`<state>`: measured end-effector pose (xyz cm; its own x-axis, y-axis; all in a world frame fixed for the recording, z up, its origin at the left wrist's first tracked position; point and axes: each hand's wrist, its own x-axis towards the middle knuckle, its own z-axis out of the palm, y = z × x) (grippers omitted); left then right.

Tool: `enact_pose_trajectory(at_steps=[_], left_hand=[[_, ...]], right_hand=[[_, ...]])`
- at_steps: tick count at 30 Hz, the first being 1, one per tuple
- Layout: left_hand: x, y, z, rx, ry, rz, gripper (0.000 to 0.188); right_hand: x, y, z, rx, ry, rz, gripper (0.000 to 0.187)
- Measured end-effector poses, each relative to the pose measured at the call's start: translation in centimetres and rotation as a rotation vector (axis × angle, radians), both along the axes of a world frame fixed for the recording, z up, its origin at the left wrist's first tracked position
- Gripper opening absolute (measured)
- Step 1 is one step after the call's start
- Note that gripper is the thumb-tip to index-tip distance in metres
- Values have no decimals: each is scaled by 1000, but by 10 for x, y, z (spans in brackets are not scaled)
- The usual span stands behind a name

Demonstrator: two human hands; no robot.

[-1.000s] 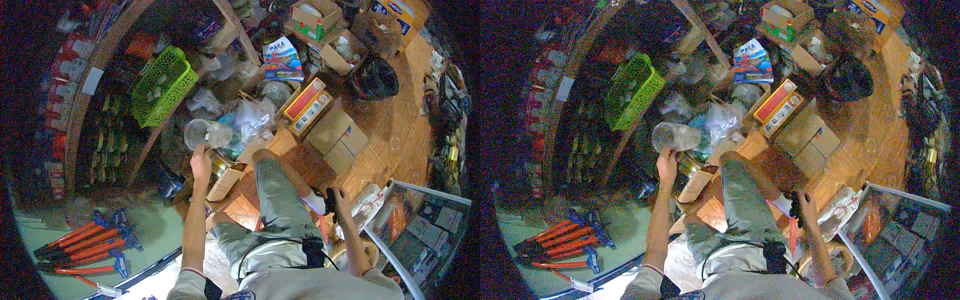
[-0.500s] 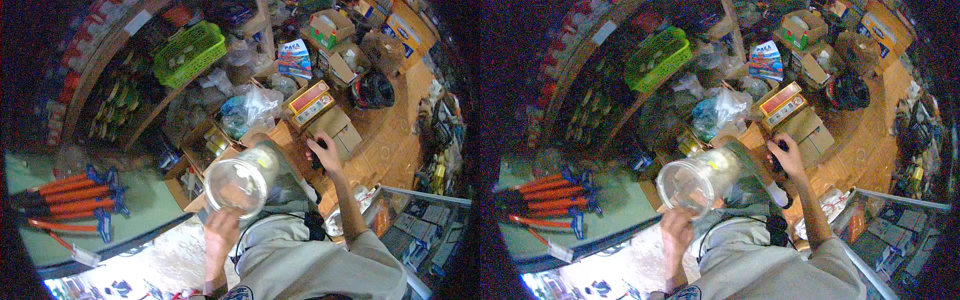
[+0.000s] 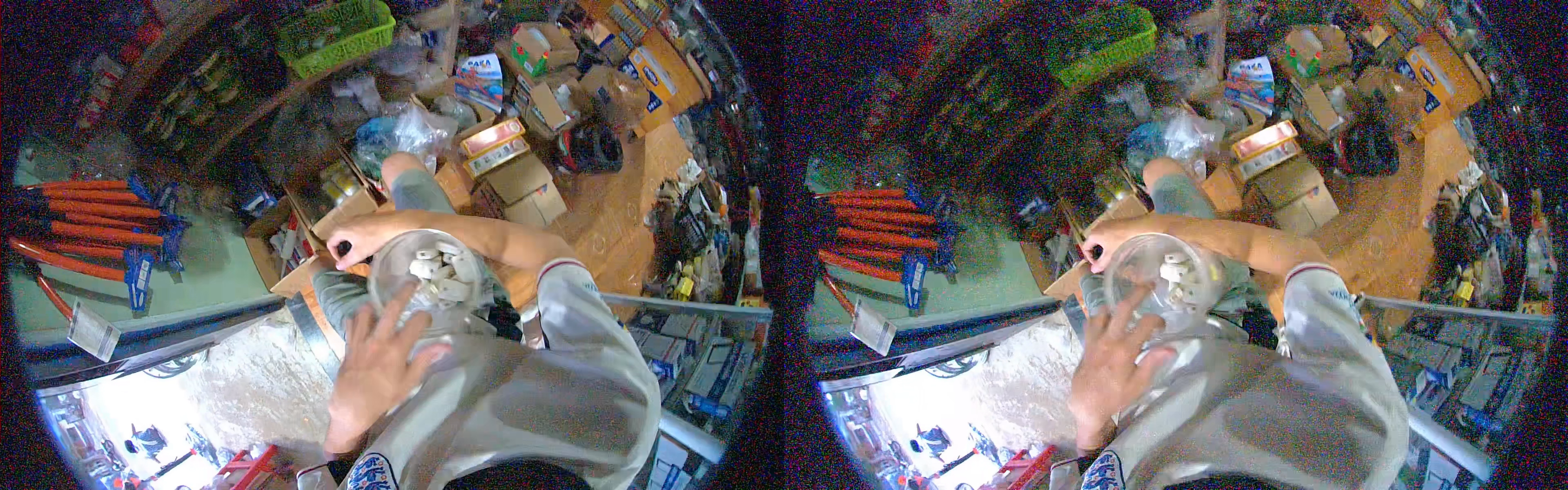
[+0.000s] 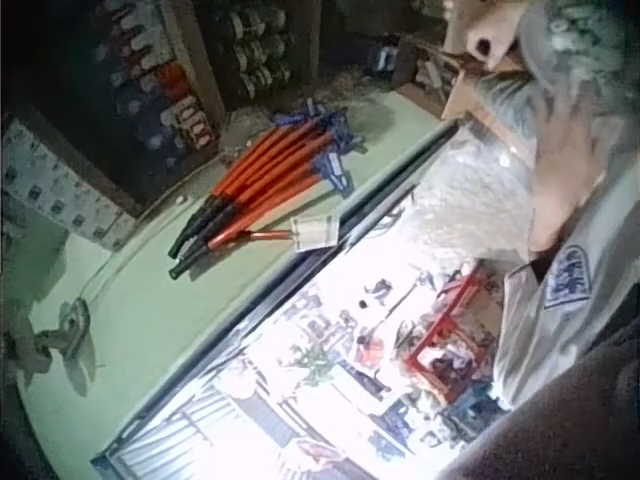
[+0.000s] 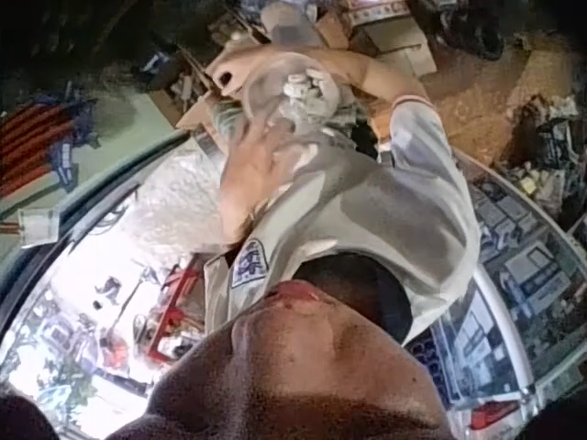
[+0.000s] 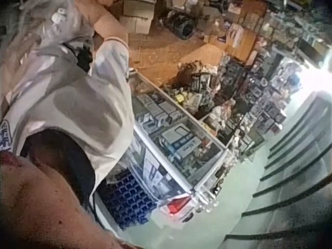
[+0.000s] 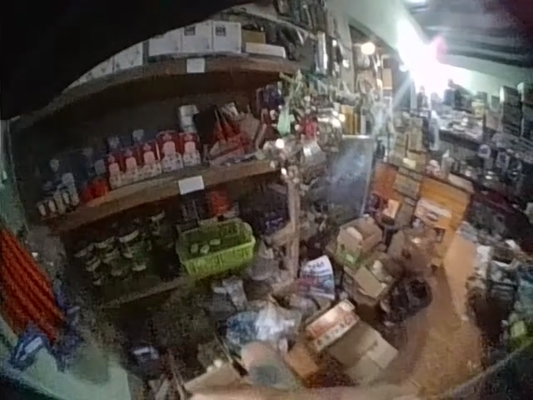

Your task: Assemble small white plastic components into a larger hardware connector.

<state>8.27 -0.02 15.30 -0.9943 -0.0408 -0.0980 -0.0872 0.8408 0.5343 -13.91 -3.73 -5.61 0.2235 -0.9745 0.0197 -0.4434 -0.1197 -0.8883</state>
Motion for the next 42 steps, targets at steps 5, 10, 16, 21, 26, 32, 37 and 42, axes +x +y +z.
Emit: enact_pose_trajectory(at_steps=[5,10,16,21,26,32,37,42], left_hand=[[4,-21,16,-250,-13,-68,35],[0,-29,19,-3,-85,-252,43],[-41,10,-4,-330,-145,-377,52],[-100,6,-59,-20,-398,-453,53],[-113,18,-77,-18,-328,-518,51],[-95,17,-28,-105,-157,-429,48],[-21,-30,4,173,-94,-244,36],[33,-19,-71,1514,651,638,27]], right_hand=[[51,28,1,183,-128,377,25],[42,39,16,157,35,406,26],[-22,67,-1,239,-180,194,30],[-38,75,-5,180,-288,185,33],[-38,77,-2,116,-85,100,32],[-32,66,12,174,-240,88,31],[-21,65,35,-73,46,39,31],[-37,113,46,-124,-40,-313,18]])
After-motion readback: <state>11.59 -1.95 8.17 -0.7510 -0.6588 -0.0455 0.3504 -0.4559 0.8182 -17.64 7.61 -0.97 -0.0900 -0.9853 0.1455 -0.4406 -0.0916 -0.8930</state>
